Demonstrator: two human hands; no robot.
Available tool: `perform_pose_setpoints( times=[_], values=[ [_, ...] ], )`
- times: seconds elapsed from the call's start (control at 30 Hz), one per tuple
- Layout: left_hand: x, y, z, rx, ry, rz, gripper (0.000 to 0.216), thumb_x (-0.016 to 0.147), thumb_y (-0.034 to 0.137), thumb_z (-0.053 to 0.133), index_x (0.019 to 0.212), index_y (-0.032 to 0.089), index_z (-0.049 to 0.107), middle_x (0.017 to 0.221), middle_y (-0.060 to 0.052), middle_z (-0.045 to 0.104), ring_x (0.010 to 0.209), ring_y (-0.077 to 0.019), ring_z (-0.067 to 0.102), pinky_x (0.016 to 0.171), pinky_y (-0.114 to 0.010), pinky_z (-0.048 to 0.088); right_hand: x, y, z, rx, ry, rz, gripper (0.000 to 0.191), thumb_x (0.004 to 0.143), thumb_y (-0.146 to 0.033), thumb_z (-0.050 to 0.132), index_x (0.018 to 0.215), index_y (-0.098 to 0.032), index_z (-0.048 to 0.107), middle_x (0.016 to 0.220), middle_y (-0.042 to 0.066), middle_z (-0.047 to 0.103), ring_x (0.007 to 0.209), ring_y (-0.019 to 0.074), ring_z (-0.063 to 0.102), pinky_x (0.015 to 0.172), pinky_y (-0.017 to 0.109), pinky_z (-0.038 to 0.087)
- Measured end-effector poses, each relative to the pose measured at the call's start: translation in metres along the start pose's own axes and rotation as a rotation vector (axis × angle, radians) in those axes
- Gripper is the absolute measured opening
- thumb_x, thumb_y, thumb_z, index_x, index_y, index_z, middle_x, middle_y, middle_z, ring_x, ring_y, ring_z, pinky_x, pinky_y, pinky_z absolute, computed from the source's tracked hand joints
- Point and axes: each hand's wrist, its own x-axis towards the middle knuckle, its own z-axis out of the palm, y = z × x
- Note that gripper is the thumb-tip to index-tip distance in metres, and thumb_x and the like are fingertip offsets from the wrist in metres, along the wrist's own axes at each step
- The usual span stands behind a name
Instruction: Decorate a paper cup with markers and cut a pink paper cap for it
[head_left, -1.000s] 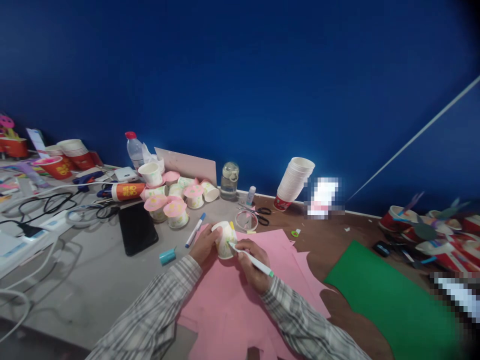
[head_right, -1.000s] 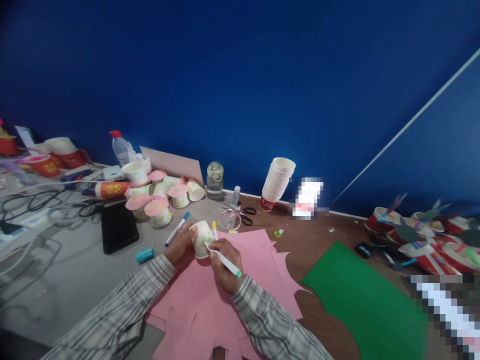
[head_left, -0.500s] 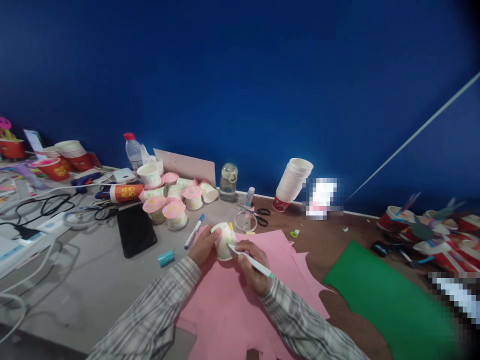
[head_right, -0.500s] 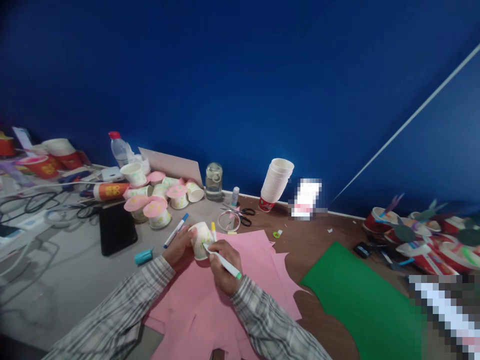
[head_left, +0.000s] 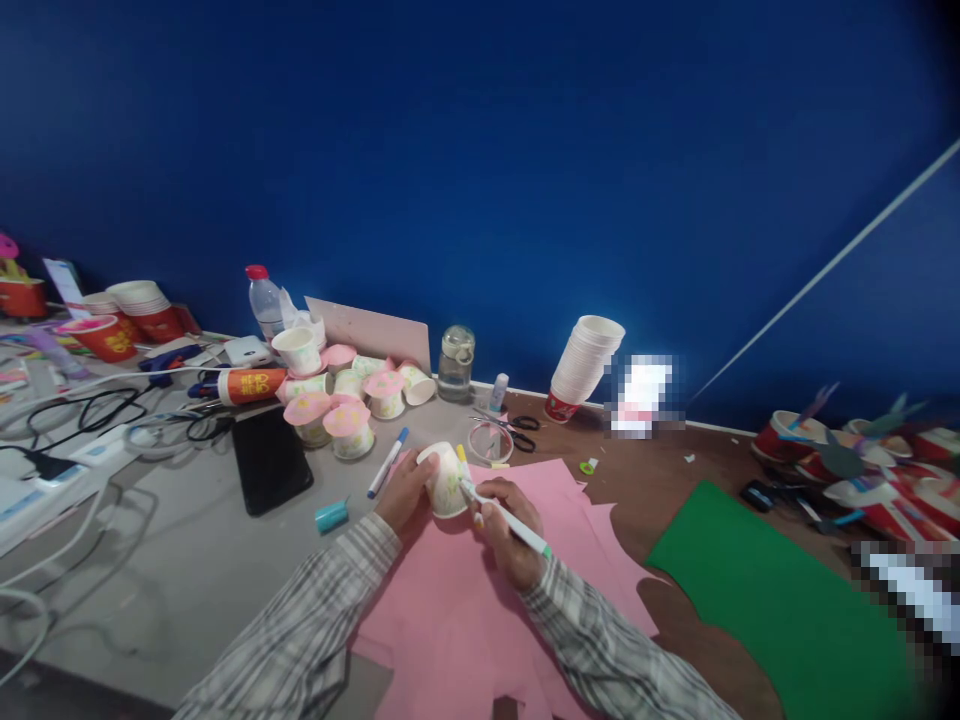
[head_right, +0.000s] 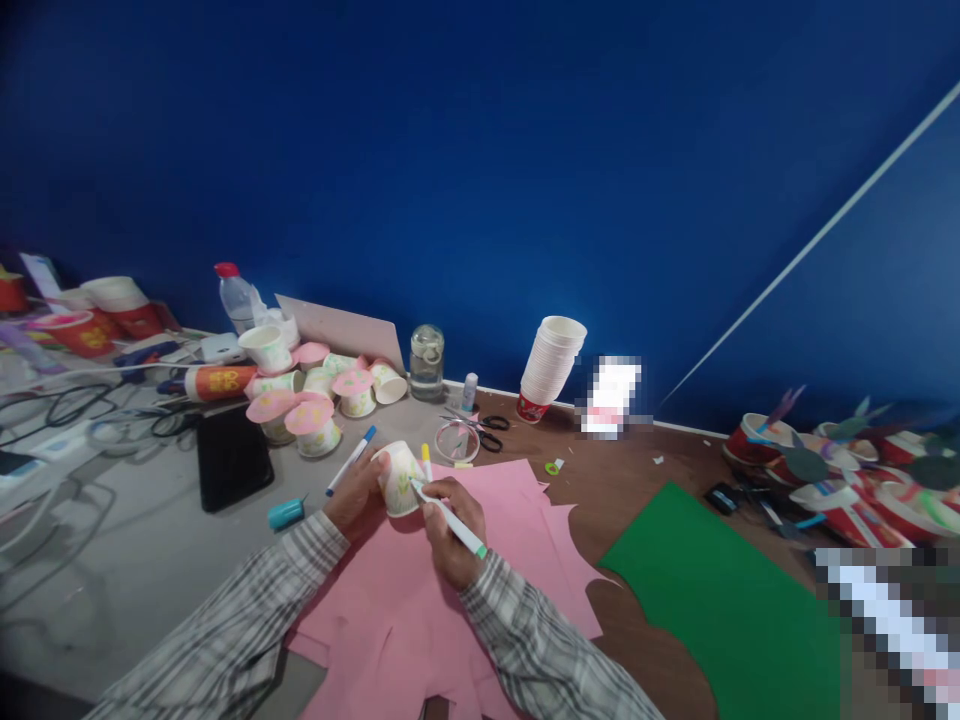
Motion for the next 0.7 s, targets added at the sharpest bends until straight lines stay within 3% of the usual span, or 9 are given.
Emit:
perform_pose_setpoints(
  times=[0.27, 0.5, 0.7],
  values=[
    [0.0023, -0.0009, -0.0017, 0.015, 0.043, 0.036, 0.044, 0.049, 0.041, 0.075, 0.082, 0.017, 0.059, 0.064, 0.0, 0.059, 0.061, -0.0192, 0.058, 0.055, -0.031, 0.047, 0.0, -0.0004, -0.0021, -0.032, -0.084, 0.013, 0.013, 0.074, -0.024, 0.052, 0.079, -0.019, 0.063, 0.067, 0.001, 0.062, 0.05, 0.0161, 0.058, 0.048, 0.024, 0.046],
    [0.0022, -0.0005, -0.001, 0.018, 0.037, 0.067, 0.051, 0.048, 0.048, 0.073, 0.087, 0.017, 0.059, 0.07, -0.001, 0.06, 0.063, -0.0198, 0.058, 0.056, -0.032, 0.048, -0.0027, 0.0031, 0.0035, 0.026, 0.037, 0.152, 0.022, 0.078, -0.035, 0.05, 0.087, -0.019, 0.062, 0.064, -0.001, 0.06, 0.04, 0.0122, 0.052, 0.037, 0.022, 0.042],
    [0.0022, -0.0015, -0.0018, 0.015, 0.034, 0.087, 0.047, 0.05, 0.048, 0.073, 0.082, 0.016, 0.06, 0.068, 0.0, 0.059, 0.065, -0.0189, 0.057, 0.06, -0.032, 0.049, -0.0029, 0.0025, 0.0024, -0.017, -0.03, 0.009, 0.017, 0.077, -0.028, 0.053, 0.086, -0.02, 0.064, 0.072, 0.003, 0.063, 0.05, 0.0156, 0.058, 0.046, 0.025, 0.048]
  ],
)
